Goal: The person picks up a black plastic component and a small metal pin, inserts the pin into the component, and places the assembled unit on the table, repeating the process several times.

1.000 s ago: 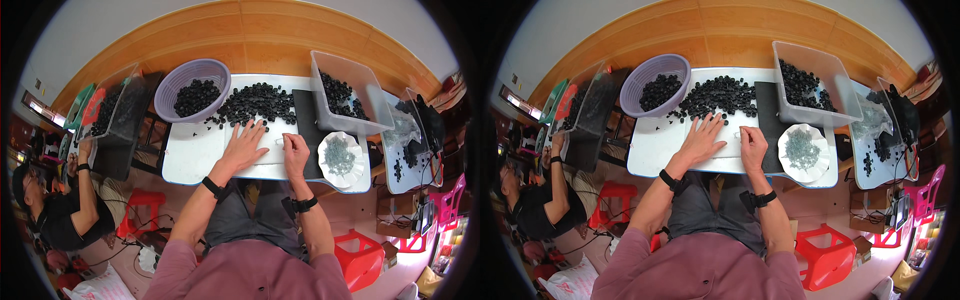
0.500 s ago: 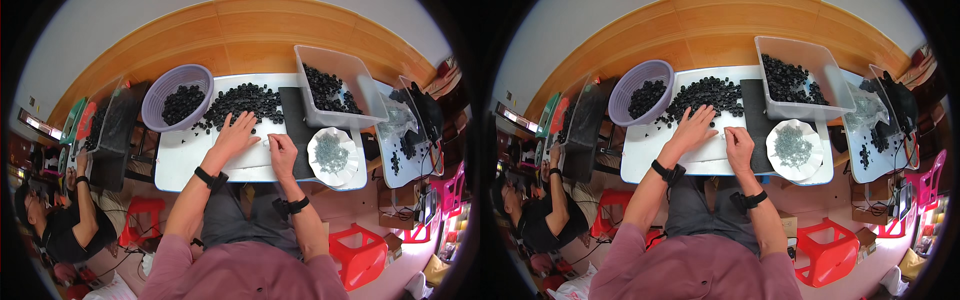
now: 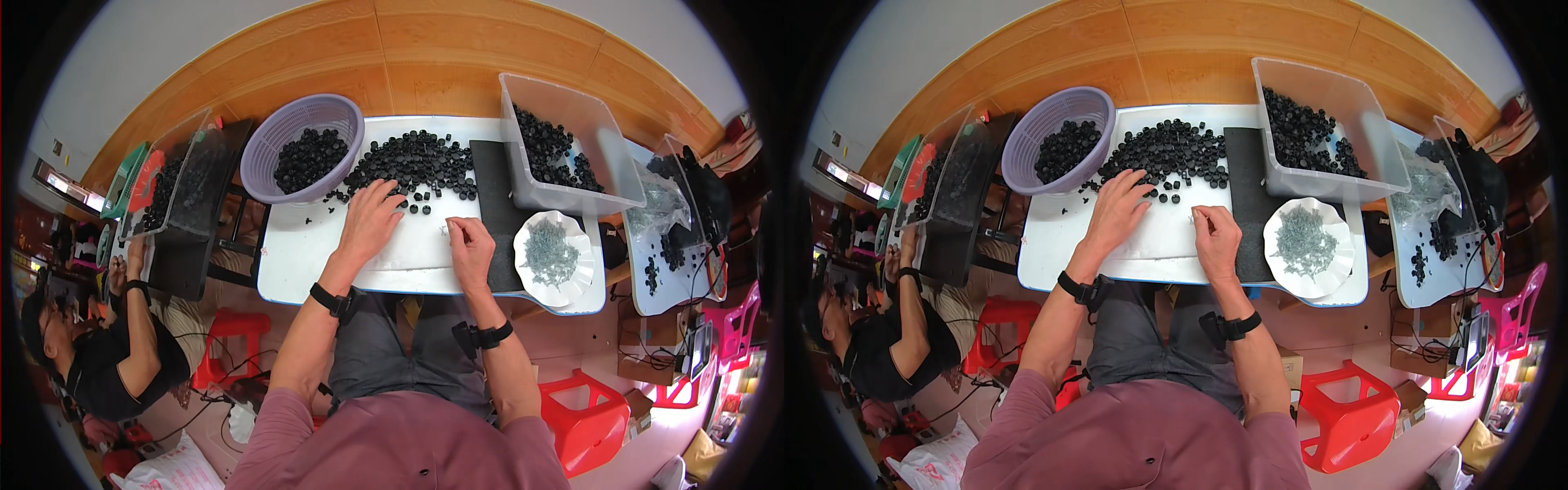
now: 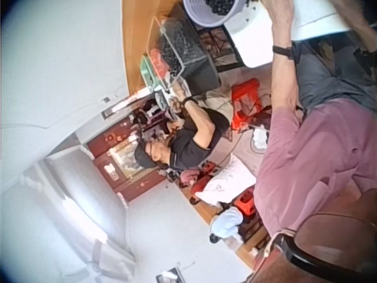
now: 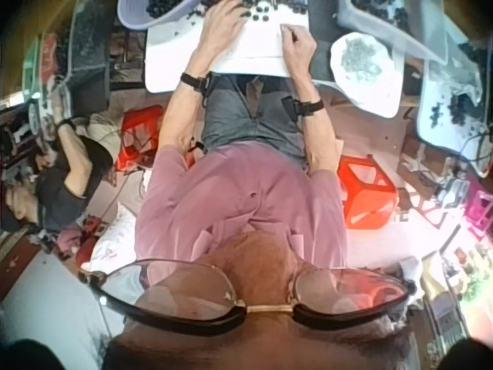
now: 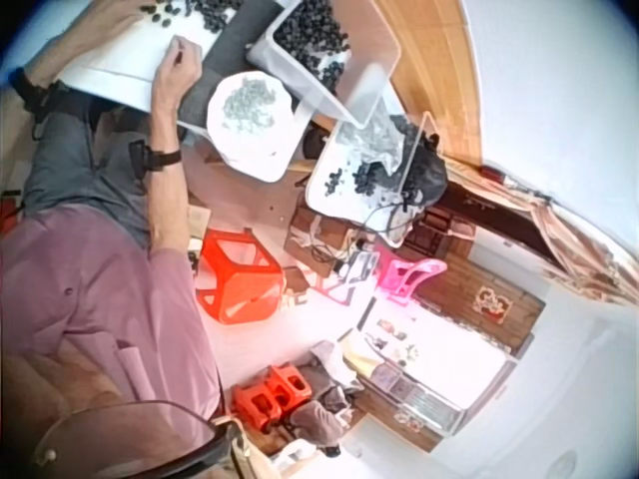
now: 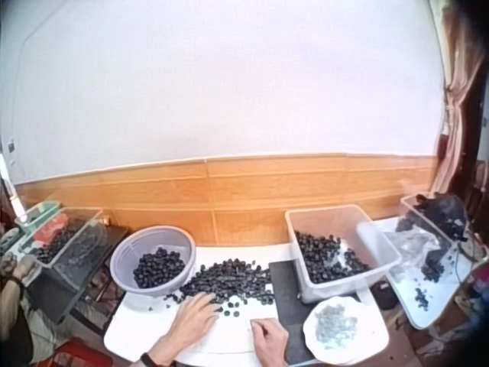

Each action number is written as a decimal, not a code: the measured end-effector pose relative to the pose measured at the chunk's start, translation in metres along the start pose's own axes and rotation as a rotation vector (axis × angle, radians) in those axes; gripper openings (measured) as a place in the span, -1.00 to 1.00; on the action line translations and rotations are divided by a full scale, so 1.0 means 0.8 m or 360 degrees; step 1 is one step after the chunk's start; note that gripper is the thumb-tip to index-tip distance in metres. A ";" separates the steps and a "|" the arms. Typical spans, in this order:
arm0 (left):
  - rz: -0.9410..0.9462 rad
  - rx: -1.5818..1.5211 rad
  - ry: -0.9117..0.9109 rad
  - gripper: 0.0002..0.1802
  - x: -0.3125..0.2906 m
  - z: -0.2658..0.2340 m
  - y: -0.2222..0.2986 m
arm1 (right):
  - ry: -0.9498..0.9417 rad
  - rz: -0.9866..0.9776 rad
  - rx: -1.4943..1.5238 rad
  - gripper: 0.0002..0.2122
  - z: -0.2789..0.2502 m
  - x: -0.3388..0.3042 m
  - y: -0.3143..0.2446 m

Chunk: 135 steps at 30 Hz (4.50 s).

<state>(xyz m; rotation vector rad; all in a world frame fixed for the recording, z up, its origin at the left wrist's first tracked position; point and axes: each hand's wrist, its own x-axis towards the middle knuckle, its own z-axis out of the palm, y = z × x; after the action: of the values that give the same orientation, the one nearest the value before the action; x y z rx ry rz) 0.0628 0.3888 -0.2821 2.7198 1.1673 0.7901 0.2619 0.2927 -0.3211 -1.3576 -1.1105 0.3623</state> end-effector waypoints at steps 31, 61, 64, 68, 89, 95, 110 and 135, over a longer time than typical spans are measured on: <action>-0.1211 -0.1799 0.0039 -0.76 -0.007 0.018 0.038 | -0.0369 -0.0261 -0.0340 -0.76 0.004 -0.003 -0.011; -0.1048 -0.2039 -0.0365 -0.70 -0.028 0.032 0.043 | -0.0254 -0.0579 -0.0294 -0.90 0.001 -0.008 -0.012; -0.1016 -0.1997 -0.0318 -0.72 -0.031 0.034 0.045 | -0.0311 -0.0491 -0.0209 -0.91 0.001 -0.007 -0.010; -0.0979 -0.2010 -0.0303 -0.74 -0.032 0.033 0.043 | -0.0357 -0.0451 -0.0188 -0.93 0.000 -0.008 -0.008; -0.0659 -0.0937 -0.0053 -0.61 -0.014 0.034 0.032 | -0.0321 -0.0037 0.0067 -0.96 0.001 -0.004 0.000; -0.0488 -0.0931 -0.0003 -0.60 -0.027 0.022 0.071 | -0.0399 -0.0260 -0.0116 -0.93 0.002 -0.006 -0.002; -0.0733 -0.0532 0.0476 -0.82 -0.079 -0.013 -0.044 | -0.0486 -0.0237 -0.0156 -0.82 0.002 -0.011 -0.012; -0.0538 -0.0974 0.0208 -0.73 -0.031 0.053 0.049 | -0.0216 0.0040 -0.0536 -0.96 -0.072 0.057 -0.022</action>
<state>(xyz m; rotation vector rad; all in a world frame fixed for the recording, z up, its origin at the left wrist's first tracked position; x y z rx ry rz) 0.0950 0.3492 -0.3187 1.9457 1.1270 1.0668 0.3226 0.2898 -0.2770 -1.6627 -1.3103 0.2976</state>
